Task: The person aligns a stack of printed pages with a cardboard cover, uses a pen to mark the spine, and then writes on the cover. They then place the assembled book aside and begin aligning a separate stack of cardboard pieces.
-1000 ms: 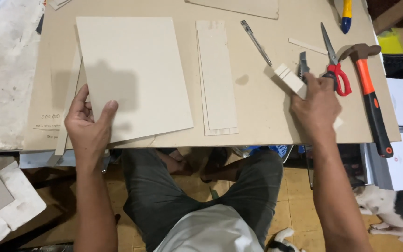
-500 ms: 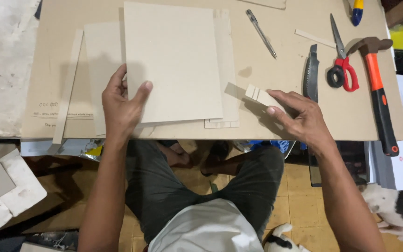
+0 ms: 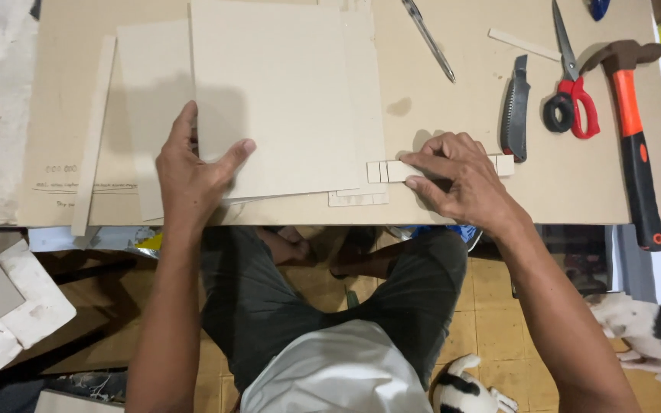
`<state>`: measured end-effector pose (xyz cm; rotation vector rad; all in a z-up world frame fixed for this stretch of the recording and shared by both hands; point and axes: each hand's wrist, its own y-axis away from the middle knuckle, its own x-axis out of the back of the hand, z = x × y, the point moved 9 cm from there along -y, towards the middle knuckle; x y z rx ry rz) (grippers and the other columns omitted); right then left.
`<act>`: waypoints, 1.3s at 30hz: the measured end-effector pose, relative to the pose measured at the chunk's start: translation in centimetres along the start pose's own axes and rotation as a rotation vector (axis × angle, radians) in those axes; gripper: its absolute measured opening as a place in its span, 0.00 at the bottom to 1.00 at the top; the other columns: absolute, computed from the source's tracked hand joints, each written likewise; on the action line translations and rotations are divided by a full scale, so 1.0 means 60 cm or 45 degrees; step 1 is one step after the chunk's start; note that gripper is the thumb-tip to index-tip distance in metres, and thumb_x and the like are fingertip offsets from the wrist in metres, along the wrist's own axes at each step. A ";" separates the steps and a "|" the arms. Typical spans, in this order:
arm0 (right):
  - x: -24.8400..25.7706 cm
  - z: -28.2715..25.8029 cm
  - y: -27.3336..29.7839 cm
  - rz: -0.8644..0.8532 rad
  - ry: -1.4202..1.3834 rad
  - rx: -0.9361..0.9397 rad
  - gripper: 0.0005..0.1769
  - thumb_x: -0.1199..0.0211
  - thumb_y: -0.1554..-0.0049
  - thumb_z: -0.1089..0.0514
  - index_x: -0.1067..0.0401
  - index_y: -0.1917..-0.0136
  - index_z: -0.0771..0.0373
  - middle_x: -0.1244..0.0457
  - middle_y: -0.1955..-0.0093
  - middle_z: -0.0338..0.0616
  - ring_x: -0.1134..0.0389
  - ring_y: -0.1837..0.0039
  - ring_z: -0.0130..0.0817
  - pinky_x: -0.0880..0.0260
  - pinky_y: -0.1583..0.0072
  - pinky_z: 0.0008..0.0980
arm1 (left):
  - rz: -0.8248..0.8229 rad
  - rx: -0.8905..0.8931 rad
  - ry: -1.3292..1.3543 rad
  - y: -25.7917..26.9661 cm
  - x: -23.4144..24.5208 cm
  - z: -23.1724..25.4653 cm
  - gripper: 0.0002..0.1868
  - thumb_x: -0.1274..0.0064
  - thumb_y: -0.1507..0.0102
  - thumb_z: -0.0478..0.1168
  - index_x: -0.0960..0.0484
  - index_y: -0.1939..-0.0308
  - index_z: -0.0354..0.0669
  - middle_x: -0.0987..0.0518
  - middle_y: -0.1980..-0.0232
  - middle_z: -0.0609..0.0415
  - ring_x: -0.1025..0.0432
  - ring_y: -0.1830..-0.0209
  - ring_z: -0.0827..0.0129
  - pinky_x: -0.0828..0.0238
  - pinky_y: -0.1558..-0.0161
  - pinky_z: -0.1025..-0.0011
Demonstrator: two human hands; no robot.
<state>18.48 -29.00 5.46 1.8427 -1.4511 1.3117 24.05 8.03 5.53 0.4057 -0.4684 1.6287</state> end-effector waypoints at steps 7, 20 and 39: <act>0.004 0.000 -0.007 -0.039 -0.061 -0.047 0.17 0.31 0.42 0.46 0.19 0.40 0.47 0.36 0.50 0.43 0.36 0.45 0.49 0.38 0.38 0.47 | -0.002 -0.073 0.085 0.006 -0.001 0.011 0.49 0.25 0.38 0.43 0.40 0.28 0.18 0.23 0.46 0.24 0.25 0.42 0.36 0.28 0.42 0.48; 0.008 0.000 -0.008 -0.072 -0.090 -0.084 0.17 0.31 0.43 0.48 0.19 0.41 0.46 0.36 0.51 0.42 0.36 0.45 0.47 0.38 0.39 0.47 | 0.000 -0.093 0.154 0.001 -0.004 0.007 0.49 0.25 0.40 0.40 0.41 0.28 0.15 0.23 0.50 0.26 0.23 0.46 0.41 0.25 0.44 0.51; 0.001 -0.015 -0.019 -0.120 -0.117 -0.093 0.17 0.31 0.43 0.48 0.18 0.40 0.47 0.36 0.51 0.41 0.36 0.45 0.44 0.39 0.39 0.44 | -0.013 -0.059 0.144 0.002 -0.002 0.010 0.49 0.26 0.39 0.42 0.41 0.28 0.17 0.22 0.50 0.27 0.23 0.47 0.40 0.25 0.44 0.49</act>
